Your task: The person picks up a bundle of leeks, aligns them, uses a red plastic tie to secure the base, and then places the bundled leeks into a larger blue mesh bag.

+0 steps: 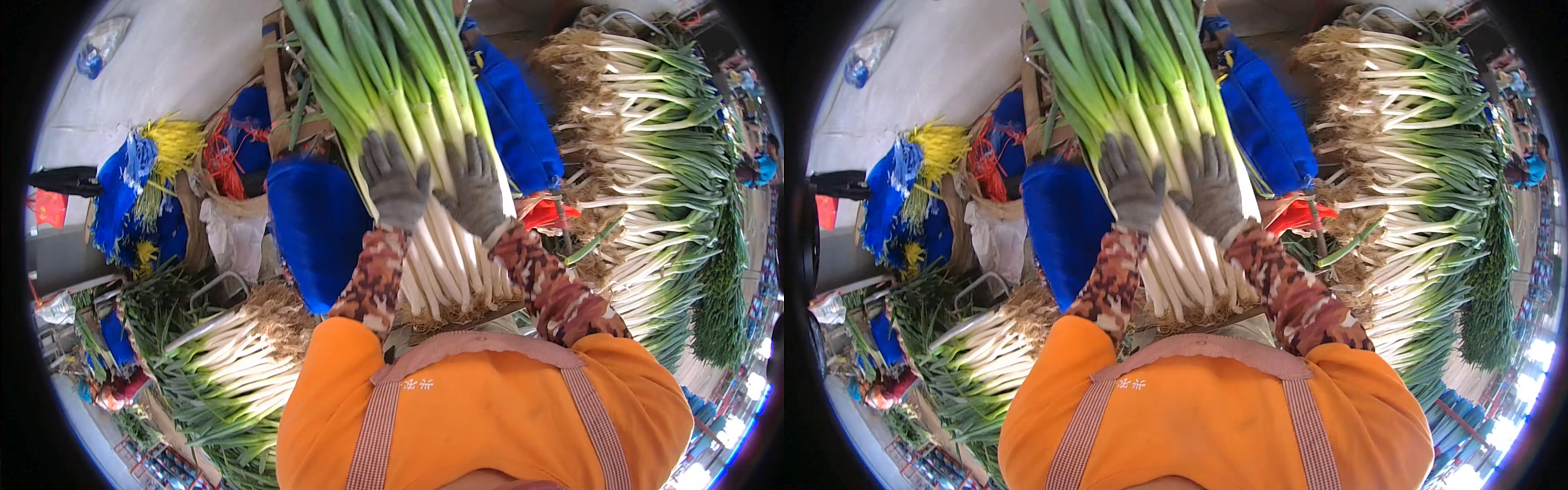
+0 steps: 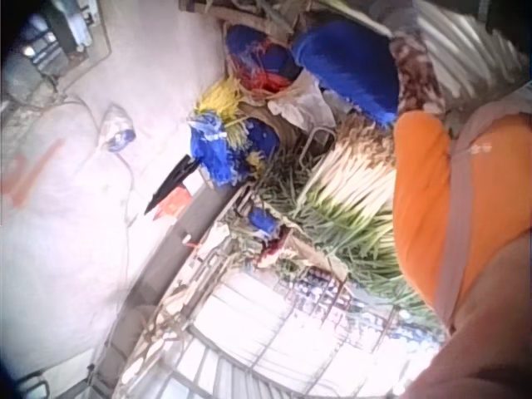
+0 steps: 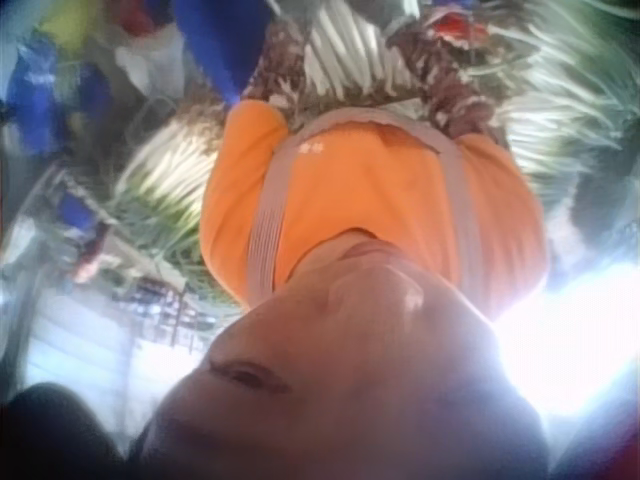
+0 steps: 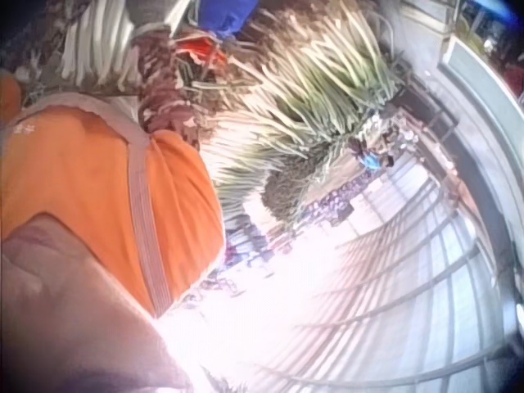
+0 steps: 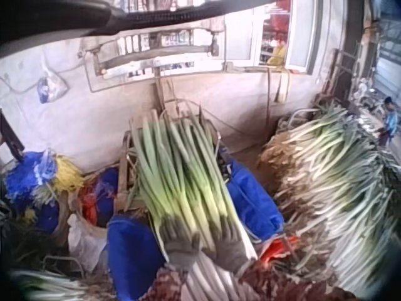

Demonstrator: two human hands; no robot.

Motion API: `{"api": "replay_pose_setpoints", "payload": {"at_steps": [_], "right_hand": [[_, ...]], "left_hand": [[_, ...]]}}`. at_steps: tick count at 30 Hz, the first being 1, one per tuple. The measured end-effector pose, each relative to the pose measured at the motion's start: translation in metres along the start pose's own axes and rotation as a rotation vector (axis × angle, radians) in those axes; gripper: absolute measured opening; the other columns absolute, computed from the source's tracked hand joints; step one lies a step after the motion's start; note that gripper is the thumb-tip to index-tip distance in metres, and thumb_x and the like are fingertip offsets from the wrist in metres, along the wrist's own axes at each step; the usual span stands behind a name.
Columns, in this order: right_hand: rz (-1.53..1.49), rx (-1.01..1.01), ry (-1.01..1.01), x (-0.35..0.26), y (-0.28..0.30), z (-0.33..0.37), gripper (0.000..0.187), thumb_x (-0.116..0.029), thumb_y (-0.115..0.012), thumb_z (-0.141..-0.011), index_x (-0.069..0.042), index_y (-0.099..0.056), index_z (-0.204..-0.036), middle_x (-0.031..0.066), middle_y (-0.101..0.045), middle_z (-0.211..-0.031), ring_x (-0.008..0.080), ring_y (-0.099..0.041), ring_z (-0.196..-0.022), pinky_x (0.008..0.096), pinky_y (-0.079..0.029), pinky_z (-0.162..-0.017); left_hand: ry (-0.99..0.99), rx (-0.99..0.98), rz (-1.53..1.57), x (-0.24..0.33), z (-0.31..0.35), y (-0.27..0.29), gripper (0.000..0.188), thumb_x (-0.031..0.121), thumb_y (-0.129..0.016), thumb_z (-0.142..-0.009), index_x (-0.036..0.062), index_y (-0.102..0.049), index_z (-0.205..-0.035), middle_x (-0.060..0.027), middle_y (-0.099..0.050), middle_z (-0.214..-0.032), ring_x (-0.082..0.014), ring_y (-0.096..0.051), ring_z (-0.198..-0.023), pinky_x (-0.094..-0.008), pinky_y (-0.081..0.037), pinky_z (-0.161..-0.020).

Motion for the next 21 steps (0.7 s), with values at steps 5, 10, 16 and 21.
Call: {"api": "replay_pose_setpoints", "payload": {"at_steps": [5, 10, 16, 21], "right_hand": [[-0.228, -0.114, 0.071, 0.005, 0.027, 0.1, 0.055, -0.031, -0.067, -0.085, -0.005, -0.055, -0.131, 0.0185, -0.045, -0.142, 0.0365, -0.039, -0.134, 0.0484, -0.028, -0.114], [-1.102, 0.161, -0.72, 0.089, 0.045, 0.24, 0.024, -0.013, -0.058, -0.096, 0.001, -0.063, -0.114, 0.0088, -0.067, -0.106, 0.0185, -0.064, -0.094, 0.0287, -0.051, -0.083], [-0.684, 0.101, -0.906, 0.141, 0.071, 0.333, 0.019, -0.007, -0.058, -0.093, 0.0, -0.066, -0.109, 0.0085, -0.068, -0.096, 0.0144, -0.063, -0.086, 0.0289, -0.052, -0.076], [-0.468, 0.1, -0.498, 0.109, 0.075, 0.372, 0.016, -0.009, -0.068, -0.084, -0.006, -0.067, -0.1, 0.0152, -0.067, -0.099, 0.0334, -0.066, -0.086, 0.0379, -0.054, -0.075]], "left_hand": [[-0.383, -0.281, 0.188, 0.038, 0.138, 0.009, 0.075, 0.045, -0.048, -0.094, 0.0011, -0.026, -0.151, -0.0237, -0.024, -0.155, -0.0388, -0.022, -0.145, -0.0584, -0.013, -0.116], [-0.624, -0.543, 0.395, 0.042, 0.21, 0.032, 0.043, 0.022, -0.061, -0.084, 0.0105, -0.06, -0.126, -0.016, -0.049, -0.141, -0.032, -0.043, -0.135, -0.0567, -0.026, -0.113], [-0.625, -0.299, 0.378, 0.069, 0.153, 0.057, 0.046, 0.019, -0.06, -0.085, 0.0126, -0.057, -0.131, -0.0096, -0.056, -0.132, -0.0286, -0.052, -0.124, -0.049, -0.033, -0.11], [-0.986, -0.473, 0.2, 0.144, 0.18, 0.027, 0.053, 0.038, -0.055, -0.088, 0.0248, -0.05, -0.14, -0.0033, -0.044, -0.148, -0.0262, -0.038, -0.138, -0.0491, -0.02, -0.117]]}}
Point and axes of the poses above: each hand's wrist, its own z-axis away from the middle knuckle, its own y-axis out of the back of the hand, x = y × z, the point moved 4 cm from there along -z, towards the middle knuckle
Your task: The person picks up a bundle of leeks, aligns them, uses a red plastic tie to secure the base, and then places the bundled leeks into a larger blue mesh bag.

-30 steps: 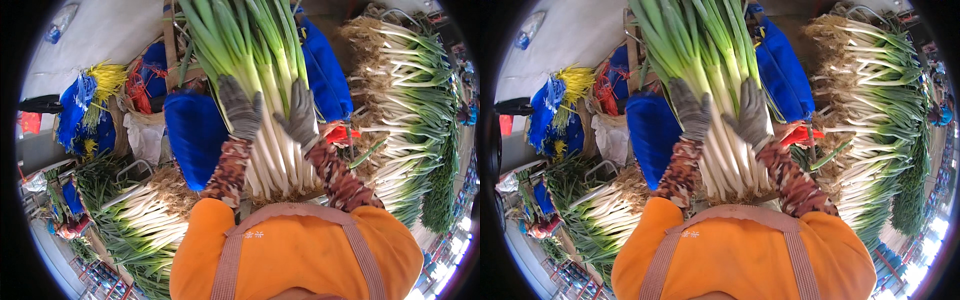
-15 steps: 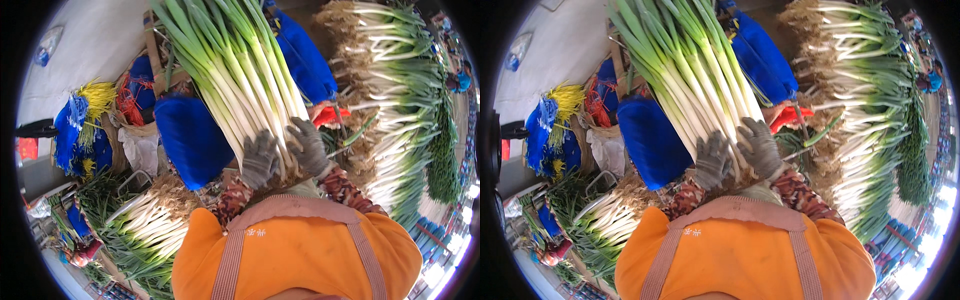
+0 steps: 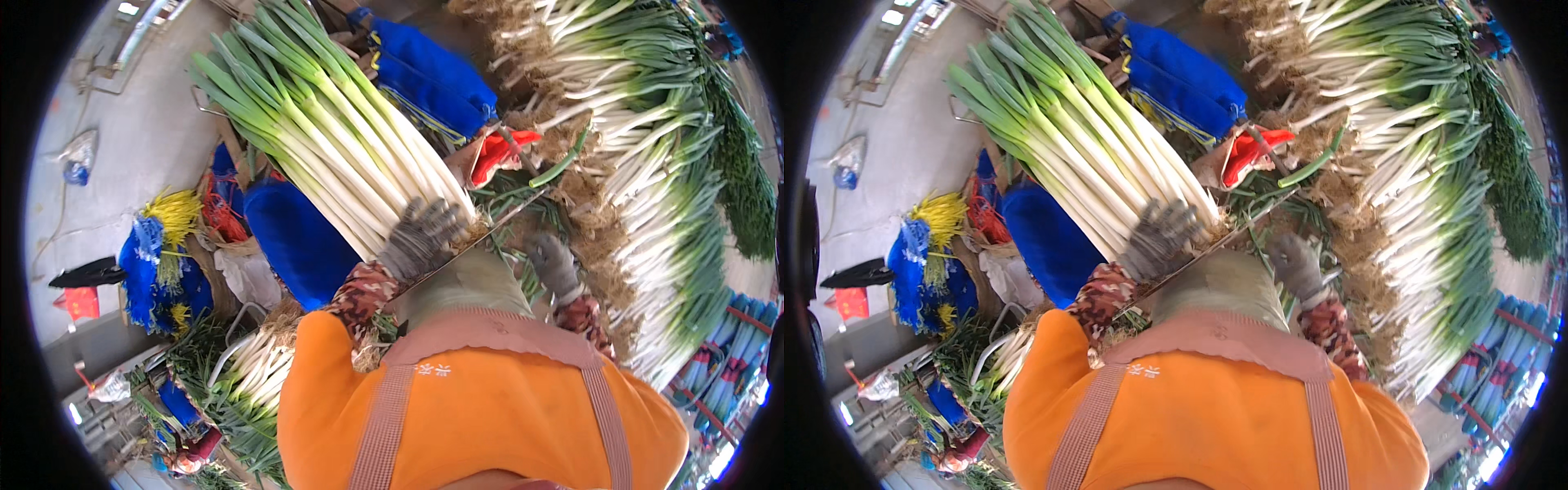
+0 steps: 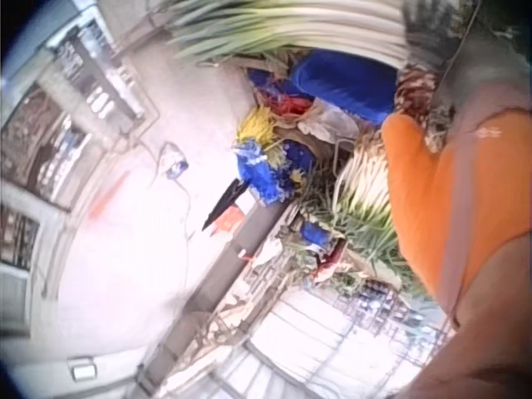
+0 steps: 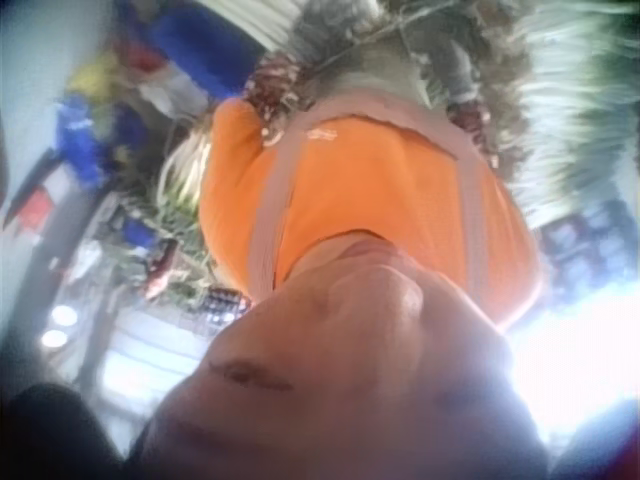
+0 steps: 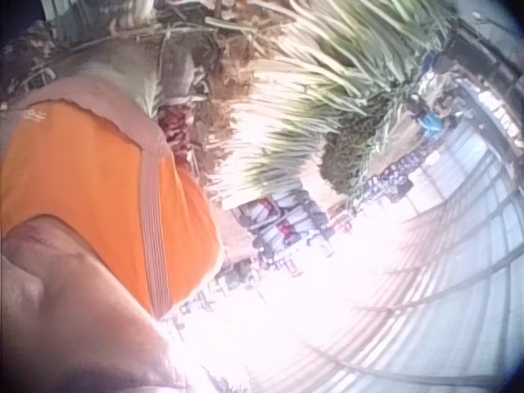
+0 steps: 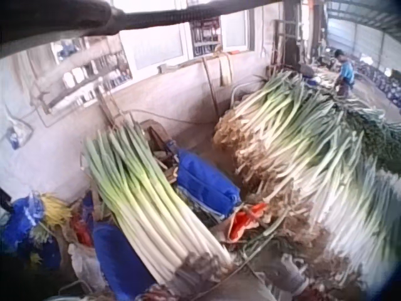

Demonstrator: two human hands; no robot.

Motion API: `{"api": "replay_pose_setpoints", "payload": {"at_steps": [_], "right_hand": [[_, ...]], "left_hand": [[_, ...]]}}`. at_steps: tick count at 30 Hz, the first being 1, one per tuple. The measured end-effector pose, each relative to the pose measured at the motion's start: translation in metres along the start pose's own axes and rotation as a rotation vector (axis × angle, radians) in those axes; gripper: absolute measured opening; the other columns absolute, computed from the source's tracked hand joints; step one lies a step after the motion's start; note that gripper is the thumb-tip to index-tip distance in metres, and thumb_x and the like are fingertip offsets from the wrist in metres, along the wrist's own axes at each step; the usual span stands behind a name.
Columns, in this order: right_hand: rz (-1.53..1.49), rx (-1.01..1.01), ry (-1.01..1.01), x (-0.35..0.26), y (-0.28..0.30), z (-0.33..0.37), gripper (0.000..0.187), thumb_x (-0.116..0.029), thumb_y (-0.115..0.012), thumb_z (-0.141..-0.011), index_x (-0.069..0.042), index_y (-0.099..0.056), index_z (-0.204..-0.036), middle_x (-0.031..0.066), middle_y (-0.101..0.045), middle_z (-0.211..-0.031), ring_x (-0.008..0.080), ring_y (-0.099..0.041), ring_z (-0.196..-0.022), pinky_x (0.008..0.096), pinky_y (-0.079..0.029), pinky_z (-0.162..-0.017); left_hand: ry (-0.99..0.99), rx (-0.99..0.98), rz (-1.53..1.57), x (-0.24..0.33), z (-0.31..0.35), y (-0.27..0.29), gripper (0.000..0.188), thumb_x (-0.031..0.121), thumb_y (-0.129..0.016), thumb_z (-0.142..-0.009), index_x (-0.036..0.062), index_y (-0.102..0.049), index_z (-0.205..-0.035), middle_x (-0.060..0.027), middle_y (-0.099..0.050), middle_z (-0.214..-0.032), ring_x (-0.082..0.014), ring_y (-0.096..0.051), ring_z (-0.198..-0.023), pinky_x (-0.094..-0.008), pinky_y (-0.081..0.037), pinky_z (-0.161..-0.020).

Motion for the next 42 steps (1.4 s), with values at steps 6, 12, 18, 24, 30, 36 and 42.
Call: {"api": "replay_pose_setpoints", "payload": {"at_steps": [6, 12, 18, 24, 30, 36, 42], "right_hand": [[-0.029, -0.192, -0.11, 0.079, 0.004, 0.136, 0.02, -0.024, -0.066, -0.086, -0.012, -0.069, -0.103, 0.0115, -0.066, -0.092, 0.0334, -0.065, -0.083, 0.0424, -0.053, -0.072], [0.327, -0.146, -0.099, 0.184, 0.051, 0.23, 0.018, -0.027, -0.06, -0.089, -0.016, -0.071, -0.099, 0.011, -0.067, -0.09, 0.0332, -0.065, -0.083, 0.0452, -0.052, -0.073], [0.131, 0.032, -0.391, 0.2, 0.118, 0.226, 0.026, -0.032, -0.058, -0.088, -0.01, -0.071, -0.092, 0.0153, -0.068, -0.081, 0.0373, -0.065, -0.078, 0.0476, -0.052, -0.073], [0.049, -0.034, -0.578, 0.195, 0.108, 0.232, 0.021, -0.028, -0.063, -0.083, -0.01, -0.072, -0.09, 0.0151, -0.069, -0.084, 0.0363, -0.067, -0.08, 0.0457, -0.053, -0.07], [-0.046, -0.061, -0.757, 0.226, 0.071, 0.277, 0.029, -0.035, -0.055, -0.087, -0.012, -0.071, -0.089, 0.0148, -0.069, -0.089, 0.0373, -0.066, -0.083, 0.0484, -0.052, -0.075], [-0.096, 0.174, -1.052, 0.239, 0.116, 0.299, 0.028, -0.034, -0.058, -0.087, -0.009, -0.069, -0.092, 0.0146, -0.069, -0.087, 0.0373, -0.066, -0.085, 0.0484, -0.051, -0.075], [-0.195, 0.252, -1.175, 0.251, 0.111, 0.333, 0.03, -0.036, -0.057, -0.088, -0.01, -0.069, -0.092, 0.0164, -0.069, -0.092, 0.0362, -0.065, -0.089, 0.0474, -0.05, -0.08]], "left_hand": [[-0.154, -0.143, -0.233, -0.004, 0.012, -0.055, 0.048, 0.025, -0.048, -0.089, 0.0257, -0.053, -0.137, -0.0031, -0.051, -0.141, -0.0269, -0.041, -0.135, -0.0471, -0.029, -0.113], [-0.079, -0.27, -0.103, 0.004, -0.029, -0.045, 0.03, 0.027, -0.055, -0.086, 0.016, -0.065, -0.112, -0.0055, -0.062, -0.118, -0.0241, -0.056, -0.113, -0.041, -0.041, -0.098], [0.293, 0.129, 0.288, 0.077, -0.096, -0.006, 0.019, 0.019, -0.057, -0.094, 0.0049, -0.067, -0.103, -0.0143, -0.068, -0.102, -0.0293, -0.066, -0.091, -0.0388, -0.052, -0.081], [-0.226, -0.229, 0.196, 0.184, -0.175, -0.072, 0.022, 0.025, -0.056, -0.092, 0.0073, -0.067, -0.098, -0.0113, -0.068, -0.098, -0.0342, -0.062, -0.092, -0.0466, -0.047, -0.087], [-0.482, -0.436, 0.321, 0.236, -0.233, -0.15, 0.03, 0.027, -0.057, -0.089, 0.0086, -0.067, -0.111, -0.0114, -0.068, -0.106, -0.0312, -0.063, -0.099, -0.044, -0.047, -0.092], [-0.614, -0.576, 0.299, 0.254, -0.306, -0.196, 0.032, 0.03, -0.057, -0.091, 0.0084, -0.067, -0.112, -0.014, -0.069, -0.106, -0.0335, -0.065, -0.097, -0.0452, -0.049, -0.088], [-0.705, -0.693, 0.142, 0.303, -0.368, -0.215, 0.031, 0.032, -0.057, -0.091, 0.0108, -0.069, -0.11, -0.014, -0.069, -0.104, -0.0335, -0.065, -0.096, -0.0458, -0.05, -0.087]]}}
Point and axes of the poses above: each hand's wrist, its own z-axis away from the middle knuckle, its own y-axis out of the back of the hand, x = y × z, the point moved 4 cm from there along -z, towards the middle knuckle
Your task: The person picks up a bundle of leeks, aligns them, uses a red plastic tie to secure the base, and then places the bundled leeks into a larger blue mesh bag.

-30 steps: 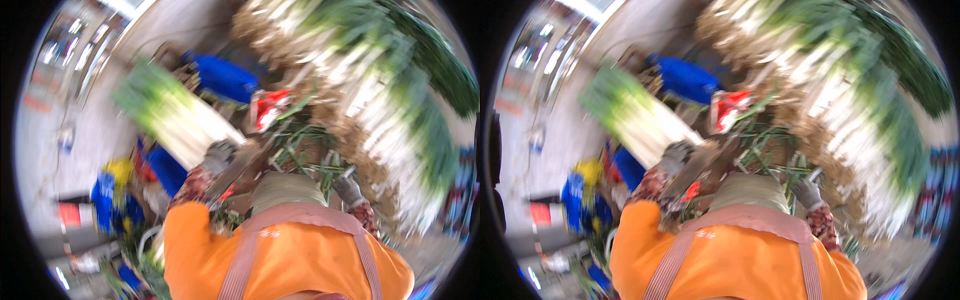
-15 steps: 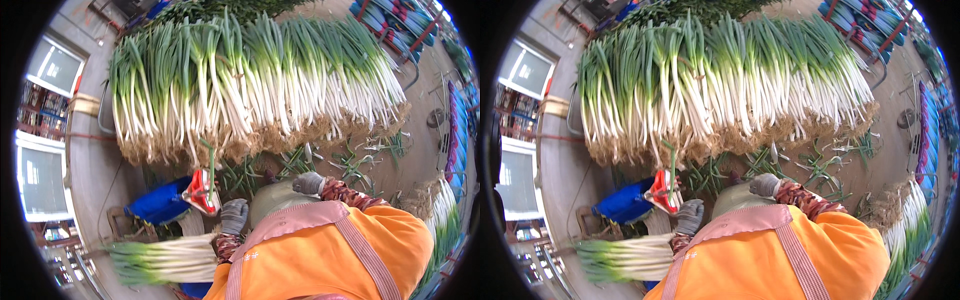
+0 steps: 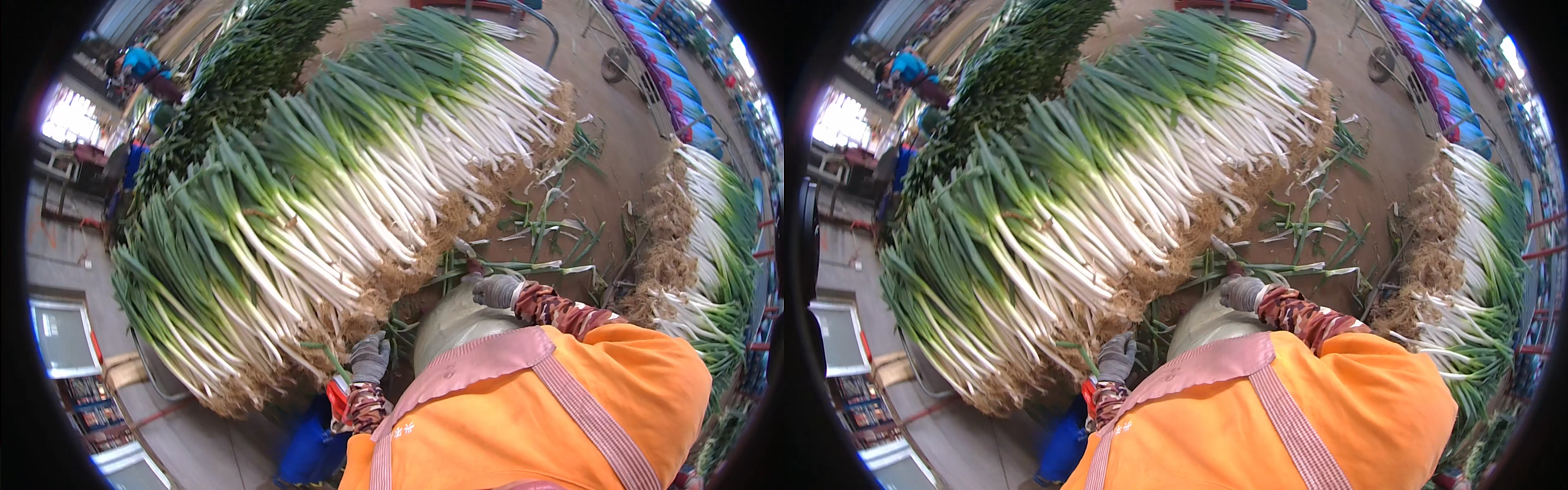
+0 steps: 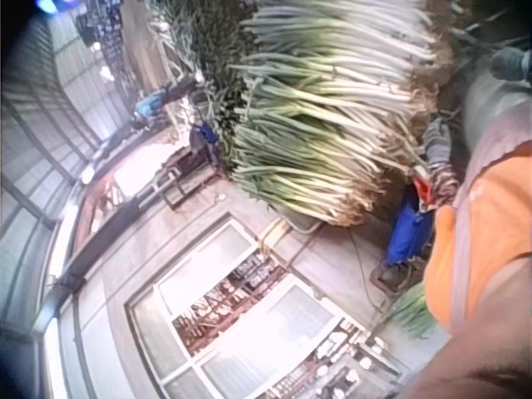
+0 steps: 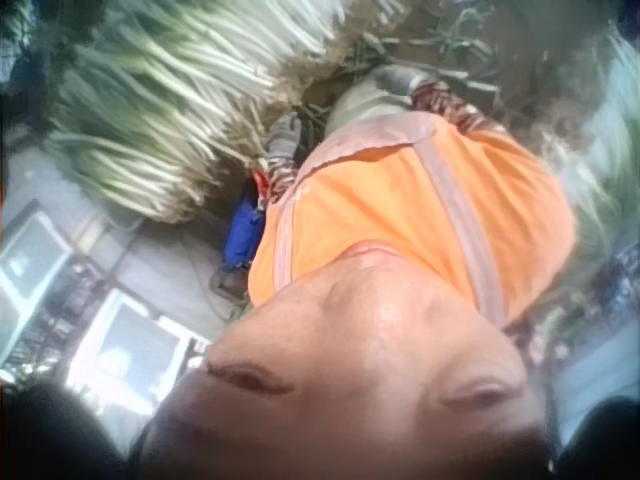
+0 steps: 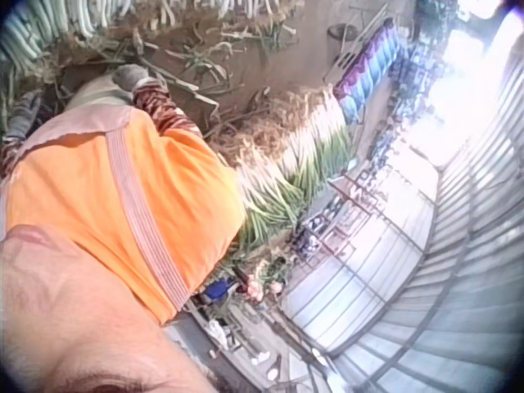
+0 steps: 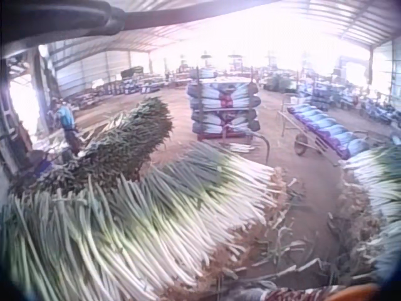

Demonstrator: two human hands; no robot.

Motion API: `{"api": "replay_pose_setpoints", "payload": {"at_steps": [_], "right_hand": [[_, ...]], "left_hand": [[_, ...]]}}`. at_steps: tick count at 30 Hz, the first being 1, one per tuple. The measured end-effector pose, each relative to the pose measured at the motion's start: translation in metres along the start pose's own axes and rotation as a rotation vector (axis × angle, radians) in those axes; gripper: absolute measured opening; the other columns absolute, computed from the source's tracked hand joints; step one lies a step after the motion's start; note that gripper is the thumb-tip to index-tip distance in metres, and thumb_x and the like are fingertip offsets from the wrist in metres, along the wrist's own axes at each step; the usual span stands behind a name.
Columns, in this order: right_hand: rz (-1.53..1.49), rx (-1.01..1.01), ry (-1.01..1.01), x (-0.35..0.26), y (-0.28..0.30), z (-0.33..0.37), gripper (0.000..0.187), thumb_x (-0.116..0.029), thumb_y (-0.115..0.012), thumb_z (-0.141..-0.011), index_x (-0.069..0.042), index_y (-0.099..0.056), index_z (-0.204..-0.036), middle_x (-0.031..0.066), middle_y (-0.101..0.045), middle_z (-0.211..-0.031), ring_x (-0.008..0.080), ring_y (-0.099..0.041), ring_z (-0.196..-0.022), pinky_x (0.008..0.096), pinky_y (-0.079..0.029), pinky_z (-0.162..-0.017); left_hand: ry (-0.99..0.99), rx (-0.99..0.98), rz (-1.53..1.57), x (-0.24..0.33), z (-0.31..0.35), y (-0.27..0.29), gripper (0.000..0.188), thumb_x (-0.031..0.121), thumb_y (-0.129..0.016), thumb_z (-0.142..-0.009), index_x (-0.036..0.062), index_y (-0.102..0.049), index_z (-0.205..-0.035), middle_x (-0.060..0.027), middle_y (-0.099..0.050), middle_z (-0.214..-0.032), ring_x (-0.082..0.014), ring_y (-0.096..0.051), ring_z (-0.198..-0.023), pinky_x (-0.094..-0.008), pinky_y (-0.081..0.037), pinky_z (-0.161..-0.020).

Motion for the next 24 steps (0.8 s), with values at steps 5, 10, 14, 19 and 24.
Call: {"api": "replay_pose_setpoints", "payload": {"at_steps": [5, 10, 14, 19, 24], "right_hand": [[-0.031, -0.174, -0.048, 0.056, -0.015, -0.017, 0.031, -0.036, -0.054, -0.088, -0.014, -0.072, -0.098, 0.0117, -0.069, -0.103, 0.0324, -0.064, -0.1, 0.0447, -0.049, -0.089], [-0.086, -0.261, 0.021, 0.106, 0.007, -0.063, 0.034, -0.035, -0.052, -0.091, -0.014, -0.067, -0.114, 0.0154, -0.066, -0.113, 0.036, -0.061, -0.106, 0.0436, -0.048, -0.092], [-0.076, -0.112, 0.087, 0.162, 0.05, -0.122, 0.038, -0.037, -0.054, -0.092, -0.014, -0.064, -0.121, 0.0173, -0.069, -0.103, 0.035, -0.066, -0.094, 0.0422, -0.05, -0.085], [-0.149, 0.03, -0.167, 0.197, 0.107, -0.155, 0.033, -0.035, -0.06, -0.089, -0.01, -0.069, -0.109, 0.018, -0.069, -0.103, 0.035, -0.066, -0.096, 0.0407, -0.051, -0.086], [-0.229, -0.115, -0.079, 0.204, 0.105, -0.191, 0.035, -0.032, -0.062, -0.091, -0.006, -0.068, -0.113, 0.0159, -0.07, -0.103, 0.0308, -0.067, -0.096, 0.0375, -0.051, -0.087]], "left_hand": [[0.045, -0.042, 0.024, 0.026, -0.065, 0.001, 0.031, 0.031, -0.056, -0.091, 0.0108, -0.069, -0.111, -0.0145, -0.069, -0.103, -0.0343, -0.065, -0.096, -0.0465, -0.05, -0.088], [0.172, -0.11, 0.087, 0.053, -0.098, -0.04, 0.032, 0.032, -0.057, -0.09, 0.0115, -0.067, -0.114, -0.0153, -0.068, -0.108, -0.0337, -0.064, -0.1, -0.0443, -0.05, -0.09], [0.168, -0.147, 0.181, 0.112, -0.123, -0.048, 0.033, 0.026, -0.06, -0.091, 0.008, -0.064, -0.118, -0.0159, -0.067, -0.113, -0.0347, -0.063, -0.104, -0.0416, -0.049, -0.092], [0.273, -0.097, 0.344, 0.141, -0.14, -0.066, 0.035, 0.028, -0.058, -0.091, 0.0082, -0.063, -0.119, -0.0174, -0.065, -0.114, -0.0358, -0.062, -0.105, -0.0434, -0.048, -0.092], [0.389, -0.076, 0.337, 0.13, -0.139, -0.075, 0.038, 0.026, -0.06, -0.09, 0.0078, -0.06, -0.124, -0.0177, -0.065, -0.113, -0.0362, -0.062, -0.104, -0.0429, -0.048, -0.092]]}}
Point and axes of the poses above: each hand's wrist, its own z-axis away from the middle knuckle, its own y-axis out of the back of the hand, x = y × z, the point moved 4 cm from there along -z, towards the middle knuckle
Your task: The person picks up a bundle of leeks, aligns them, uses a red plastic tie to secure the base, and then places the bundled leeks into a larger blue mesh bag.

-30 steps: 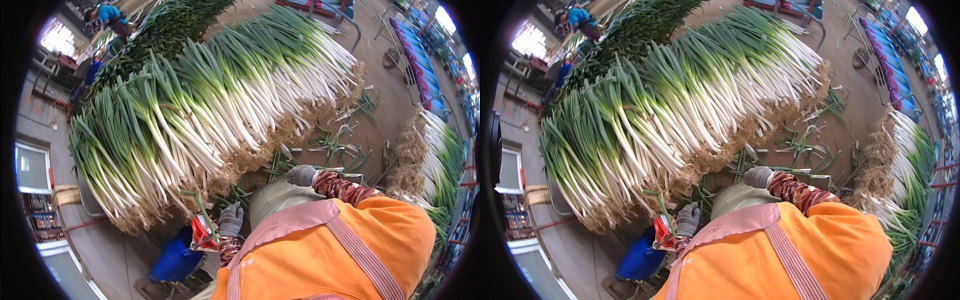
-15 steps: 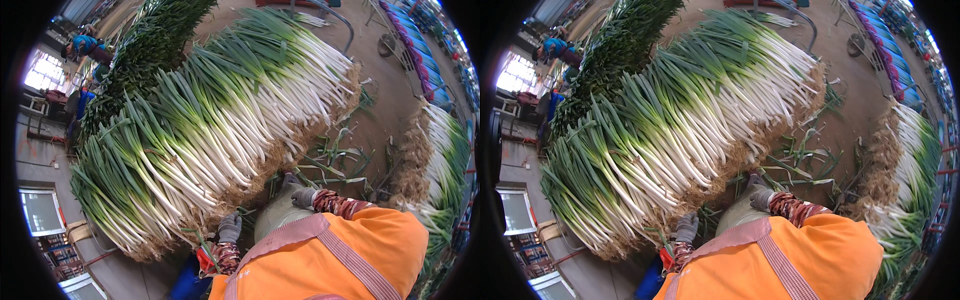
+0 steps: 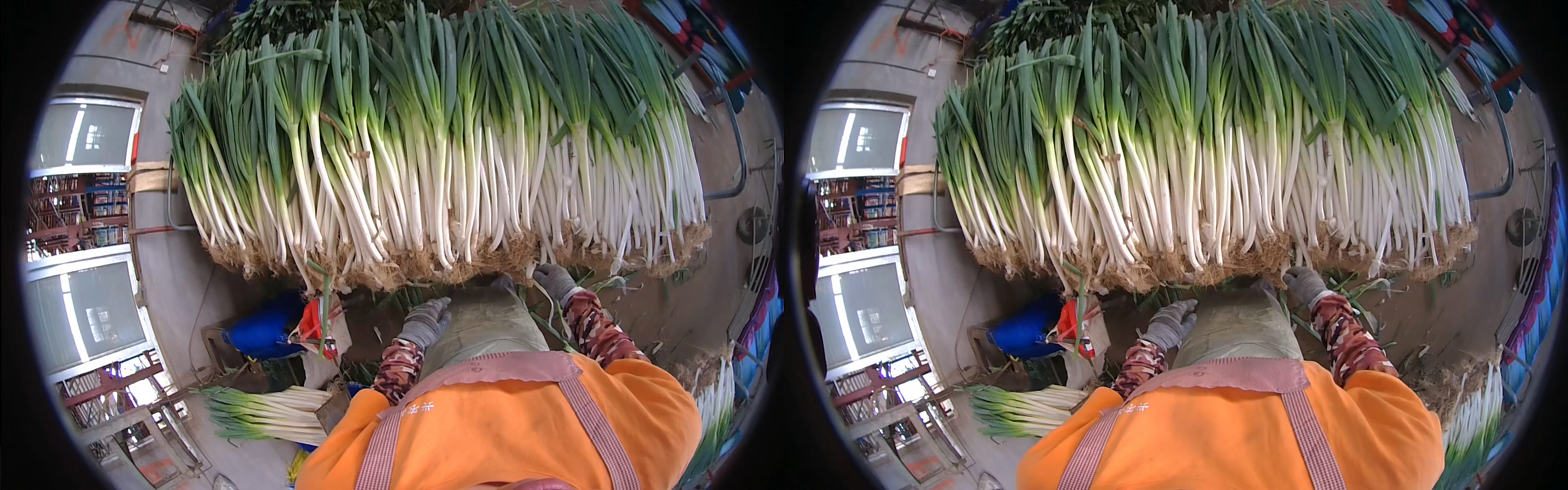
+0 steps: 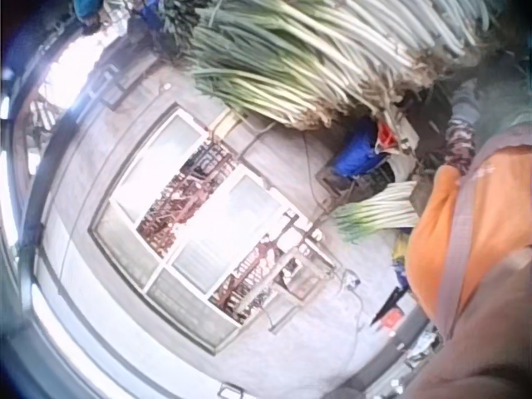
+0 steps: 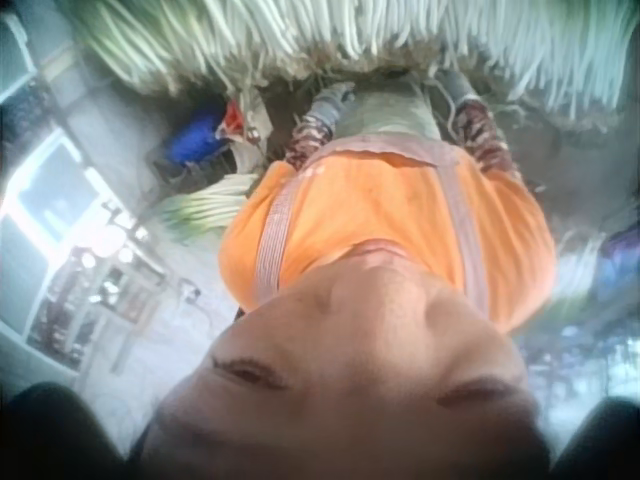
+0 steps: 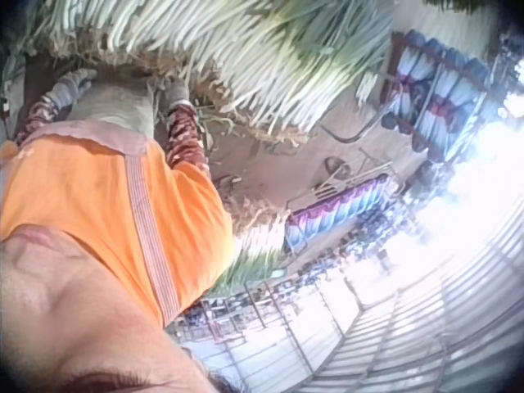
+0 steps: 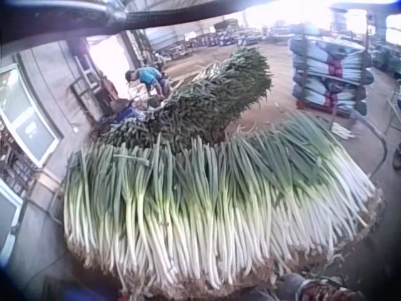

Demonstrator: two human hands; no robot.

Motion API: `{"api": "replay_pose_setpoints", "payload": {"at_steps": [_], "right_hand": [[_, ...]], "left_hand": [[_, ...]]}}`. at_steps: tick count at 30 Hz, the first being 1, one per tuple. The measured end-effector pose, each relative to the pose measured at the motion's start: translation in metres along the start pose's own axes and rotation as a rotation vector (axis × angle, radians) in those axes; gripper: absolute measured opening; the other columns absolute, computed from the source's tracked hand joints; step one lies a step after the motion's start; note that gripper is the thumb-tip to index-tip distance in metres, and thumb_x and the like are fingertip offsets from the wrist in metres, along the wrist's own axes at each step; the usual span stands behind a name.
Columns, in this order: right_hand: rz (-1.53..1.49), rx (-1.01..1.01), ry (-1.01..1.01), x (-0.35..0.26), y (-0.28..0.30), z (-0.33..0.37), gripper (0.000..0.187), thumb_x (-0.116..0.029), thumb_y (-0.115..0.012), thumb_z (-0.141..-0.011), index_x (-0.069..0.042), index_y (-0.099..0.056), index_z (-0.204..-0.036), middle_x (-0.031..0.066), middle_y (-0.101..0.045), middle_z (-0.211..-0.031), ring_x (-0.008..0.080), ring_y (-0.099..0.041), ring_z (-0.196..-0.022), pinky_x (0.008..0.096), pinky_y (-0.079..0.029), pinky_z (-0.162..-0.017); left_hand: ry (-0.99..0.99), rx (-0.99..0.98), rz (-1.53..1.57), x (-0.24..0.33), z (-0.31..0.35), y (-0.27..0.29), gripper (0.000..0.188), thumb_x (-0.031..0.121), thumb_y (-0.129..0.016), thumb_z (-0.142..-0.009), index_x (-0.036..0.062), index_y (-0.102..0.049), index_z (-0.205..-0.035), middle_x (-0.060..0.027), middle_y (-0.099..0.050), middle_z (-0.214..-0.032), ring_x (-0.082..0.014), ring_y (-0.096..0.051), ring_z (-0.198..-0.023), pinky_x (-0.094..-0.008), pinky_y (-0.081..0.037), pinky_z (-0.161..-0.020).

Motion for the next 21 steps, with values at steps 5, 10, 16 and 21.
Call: {"api": "replay_pose_setpoints", "payload": {"at_steps": [5, 10, 16, 21], "right_hand": [[-0.165, -0.113, 0.1, -0.073, 0.0, -0.037, 0.041, -0.034, -0.061, -0.092, -0.002, -0.066, -0.116, 0.0171, -0.069, -0.107, 0.0297, -0.066, -0.099, 0.0376, -0.05, -0.091], [-0.492, -0.177, 0.086, -0.148, -0.03, -0.089, 0.039, -0.022, -0.061, -0.096, 0.002, -0.059, -0.126, 0.0097, -0.069, -0.104, 0.0168, -0.064, -0.093, 0.0314, -0.052, -0.085], [-0.397, -0.004, 0.013, -0.194, -0.072, -0.142, 0.047, -0.023, -0.062, -0.095, 0.001, -0.053, -0.134, 0.0148, -0.064, -0.122, 0.0224, -0.059, -0.115, 0.034, -0.045, -0.099], [-0.55, 0.071, -0.149, -0.221, -0.097, -0.197, 0.072, -0.028, -0.072, -0.086, 0.002, -0.039, -0.143, 0.0214, -0.051, -0.138, 0.0326, -0.05, -0.128, 0.0374, -0.041, -0.107]], "left_hand": [[0.07, 0.137, 0.091, -0.041, -0.021, 0.013, 0.04, 0.025, -0.06, -0.09, 0.0079, -0.059, -0.126, -0.0173, -0.064, -0.115, -0.0364, -0.061, -0.105, -0.0432, -0.048, -0.092], [0.07, 0.073, 0.115, -0.076, -0.058, 0.029, 0.04, 0.026, -0.061, -0.09, 0.0081, -0.059, -0.125, -0.0173, -0.064, -0.117, -0.0367, -0.061, -0.107, -0.0429, -0.048, -0.094], [0.021, -0.062, 0.096, -0.115, -0.096, 0.045, 0.04, 0.029, -0.058, -0.091, 0.007, -0.06, -0.125, -0.0195, -0.064, -0.117, -0.0365, -0.06, -0.11, -0.0421, -0.047, -0.097], [0.066, -0.038, 0.207, -0.16, -0.108, 0.084, 0.041, 0.031, -0.059, -0.092, 0.0054, -0.06, -0.124, -0.0187, -0.066, -0.114, -0.0346, -0.062, -0.107, -0.0413, -0.048, -0.094]]}}
Point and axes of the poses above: each hand's wrist, its own z-axis away from the middle knuckle, its own y-axis out of the back of the hand, x = y × z, the point moved 4 cm from there along -z, towards the middle knuckle
